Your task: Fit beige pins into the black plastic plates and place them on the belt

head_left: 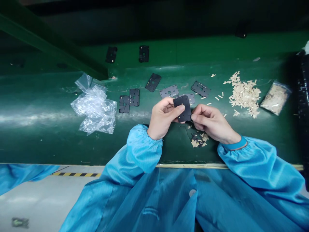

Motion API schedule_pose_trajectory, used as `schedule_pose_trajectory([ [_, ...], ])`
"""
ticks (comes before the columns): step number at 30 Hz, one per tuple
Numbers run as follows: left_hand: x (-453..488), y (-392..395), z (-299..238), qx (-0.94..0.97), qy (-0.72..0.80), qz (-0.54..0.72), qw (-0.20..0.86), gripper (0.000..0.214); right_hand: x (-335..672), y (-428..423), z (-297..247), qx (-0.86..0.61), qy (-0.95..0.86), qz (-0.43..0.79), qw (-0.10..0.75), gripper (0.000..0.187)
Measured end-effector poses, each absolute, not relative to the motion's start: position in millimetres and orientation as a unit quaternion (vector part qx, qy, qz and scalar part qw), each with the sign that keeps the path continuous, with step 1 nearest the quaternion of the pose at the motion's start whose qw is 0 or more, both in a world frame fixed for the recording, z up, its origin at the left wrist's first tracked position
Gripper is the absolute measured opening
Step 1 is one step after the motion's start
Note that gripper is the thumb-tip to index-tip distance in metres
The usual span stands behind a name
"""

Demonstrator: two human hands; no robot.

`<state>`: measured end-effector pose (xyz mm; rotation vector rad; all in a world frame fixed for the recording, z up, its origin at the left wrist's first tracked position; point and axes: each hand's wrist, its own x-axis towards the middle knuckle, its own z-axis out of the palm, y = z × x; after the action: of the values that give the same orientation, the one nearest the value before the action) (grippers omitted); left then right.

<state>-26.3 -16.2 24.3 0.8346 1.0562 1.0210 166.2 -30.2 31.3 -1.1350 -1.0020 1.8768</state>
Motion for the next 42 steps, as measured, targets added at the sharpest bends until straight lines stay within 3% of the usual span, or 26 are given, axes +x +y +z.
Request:
schedule_pose_trajectory([
  [6,-26,-17,26,0.336,0.458,0.438,0.697,0.041,167,-31,29,-0.346,-0.304,0.826,0.324,0.027],
  [17,-15,-24,26,0.282,0.439,0.48,0.706,0.039,154,-36,35,-0.311,-0.272,0.836,0.36,0.033],
  [25,1,-34,35,0.175,0.448,0.516,0.709,0.042,143,-45,20,-0.331,-0.354,0.73,0.483,0.031],
  [33,6,-43,46,0.139,0.427,0.508,0.735,0.038,138,-54,13,-0.368,-0.469,0.591,0.544,0.027],
  [38,6,-43,46,0.127,0.428,0.511,0.734,0.039,138,-54,14,-0.389,-0.52,0.539,0.537,0.028],
  [42,2,-40,42,0.14,0.441,0.519,0.719,0.041,145,-46,20,-0.367,-0.49,0.615,0.496,0.029],
])
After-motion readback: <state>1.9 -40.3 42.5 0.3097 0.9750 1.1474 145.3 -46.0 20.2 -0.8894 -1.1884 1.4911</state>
